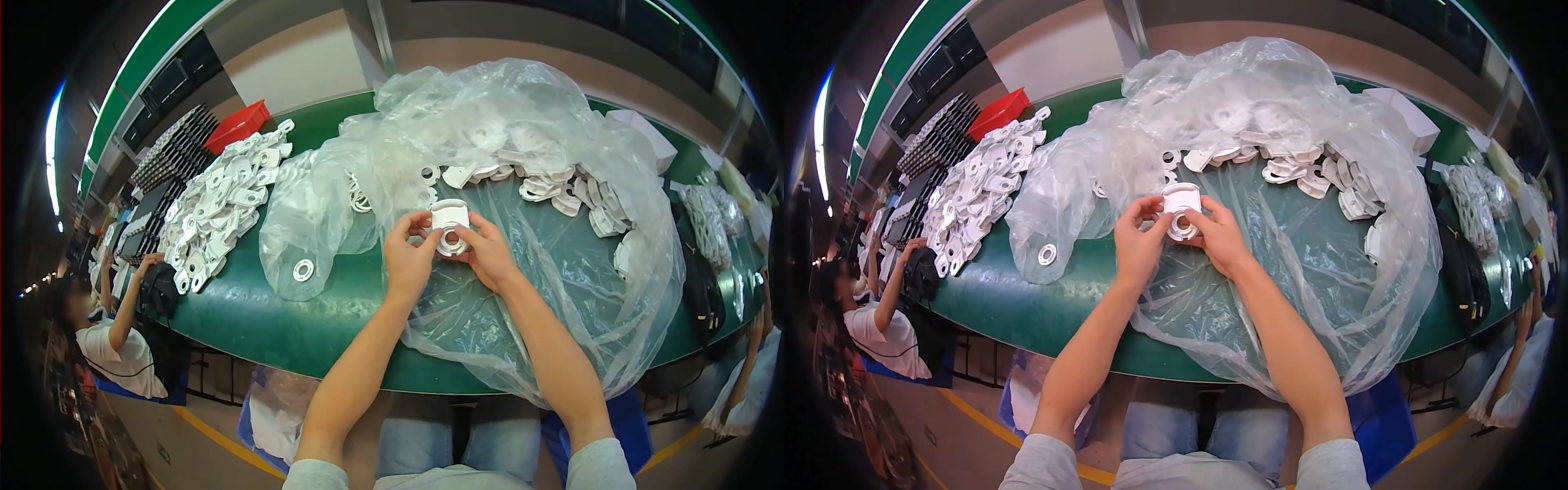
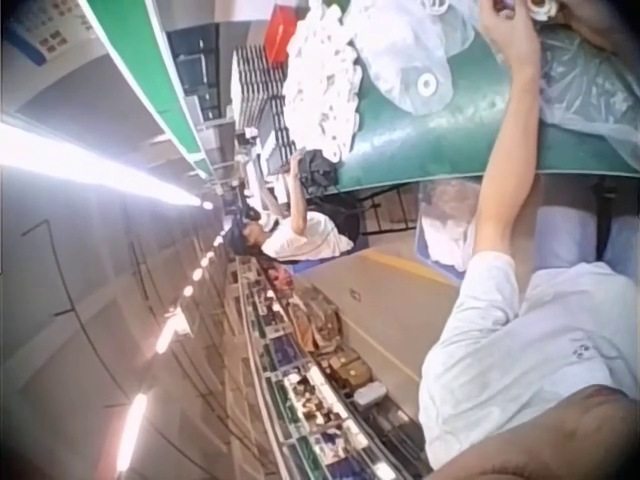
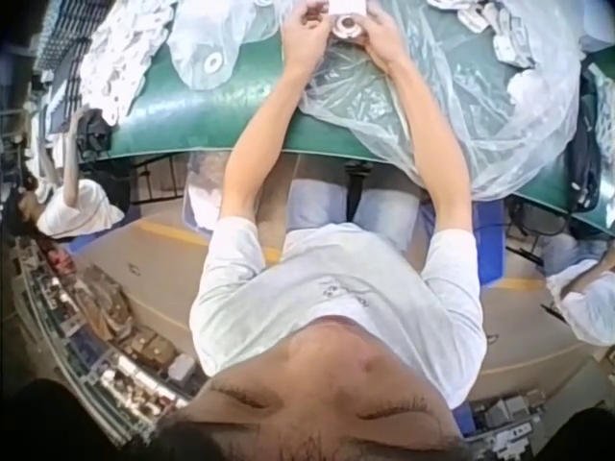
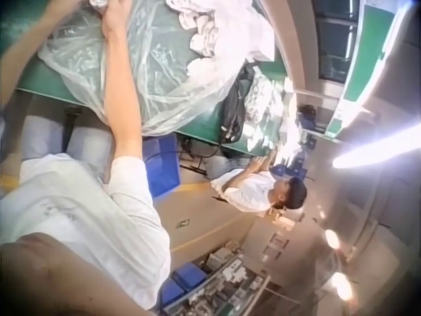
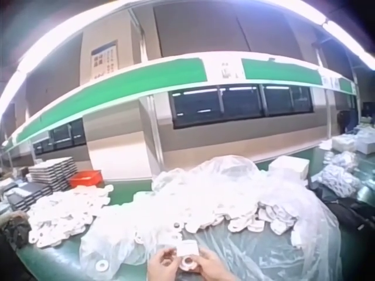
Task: Inspecting and sorting small white plastic components at a factory workbench.
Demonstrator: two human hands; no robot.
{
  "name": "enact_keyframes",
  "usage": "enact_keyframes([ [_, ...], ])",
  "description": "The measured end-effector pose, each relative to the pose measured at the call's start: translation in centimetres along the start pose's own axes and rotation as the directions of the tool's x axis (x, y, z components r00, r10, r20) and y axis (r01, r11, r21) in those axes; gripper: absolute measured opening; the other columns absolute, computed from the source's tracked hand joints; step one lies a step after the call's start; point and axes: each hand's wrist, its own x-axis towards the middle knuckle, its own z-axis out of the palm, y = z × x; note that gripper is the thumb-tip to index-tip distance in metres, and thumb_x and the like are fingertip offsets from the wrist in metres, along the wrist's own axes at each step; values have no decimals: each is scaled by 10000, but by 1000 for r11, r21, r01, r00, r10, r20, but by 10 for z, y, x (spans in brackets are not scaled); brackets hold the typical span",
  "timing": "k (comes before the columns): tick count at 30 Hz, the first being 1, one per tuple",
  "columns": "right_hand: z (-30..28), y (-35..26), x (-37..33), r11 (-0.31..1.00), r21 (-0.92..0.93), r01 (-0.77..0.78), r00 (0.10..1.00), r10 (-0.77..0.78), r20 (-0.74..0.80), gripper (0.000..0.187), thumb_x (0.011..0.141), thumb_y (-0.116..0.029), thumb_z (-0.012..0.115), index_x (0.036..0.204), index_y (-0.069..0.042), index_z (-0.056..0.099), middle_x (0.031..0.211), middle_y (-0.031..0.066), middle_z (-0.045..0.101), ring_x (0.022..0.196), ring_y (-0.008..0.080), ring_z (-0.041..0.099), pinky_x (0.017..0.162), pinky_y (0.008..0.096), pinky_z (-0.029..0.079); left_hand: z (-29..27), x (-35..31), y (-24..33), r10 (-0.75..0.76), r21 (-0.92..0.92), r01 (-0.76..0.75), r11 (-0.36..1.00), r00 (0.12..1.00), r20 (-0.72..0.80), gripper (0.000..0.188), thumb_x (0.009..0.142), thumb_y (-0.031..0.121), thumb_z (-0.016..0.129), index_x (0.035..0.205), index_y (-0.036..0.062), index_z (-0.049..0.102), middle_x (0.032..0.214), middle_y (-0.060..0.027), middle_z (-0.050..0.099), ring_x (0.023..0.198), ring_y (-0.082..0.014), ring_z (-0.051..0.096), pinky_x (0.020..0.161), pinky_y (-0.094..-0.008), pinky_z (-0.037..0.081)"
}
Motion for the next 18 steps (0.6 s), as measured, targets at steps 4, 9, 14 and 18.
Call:
enact_keyframes([
  [4, -1, 1, 1, 1000, 3, -12, 1000, 12, -21, 291, 926, -111, 504, 1185, 21, 489, 1017, 124, 611, 884, 204, 636, 746, 351, 579, -1, 0, 1, -47, -38, 49, 998, 997, 59, 289, 786, 1, 652, 1065, -21, 582, 905, -28, 570, 778, -73, 526, 652, -212, 473],
  [9, 0, -1, 0, 999, -13, -40, 999, 40, 2, 305, 951, -147, 460, 1207, 18, 474, 1069, 116, 584, 906, 202, 619, 774, 391, 573, 1, 1, -7, -102, -122, 109, 986, 993, 61, 307, 778, 3, 660, 1070, -22, 570, 899, -34, 559, 751, -72, 508, 613, -207, 468],
  [14, 0, -4, 0, 998, -20, -60, 998, 60, -23, 295, 950, -147, 455, 1188, 23, 489, 1024, 107, 593, 870, 193, 620, 730, 380, 584, 5, -1, 7, -125, -199, 132, 971, 991, 47, 310, 747, 7, 687, 1043, 5, 596, 897, -35, 556, 711, -85, 497, 610, -202, 465],
  [18, 0, -1, 1, 997, -60, -42, 999, 40, -33, 281, 951, -147, 450, 1168, 22, 503, 993, 104, 602, 845, 188, 626, 703, 369, 587, -8, 2, 11, 166, 306, -176, 936, 984, 58, 170, 727, 41, 699, 894, 30, 668, 812, -46, 585, 665, -121, 524, 582, -243, 454],
])
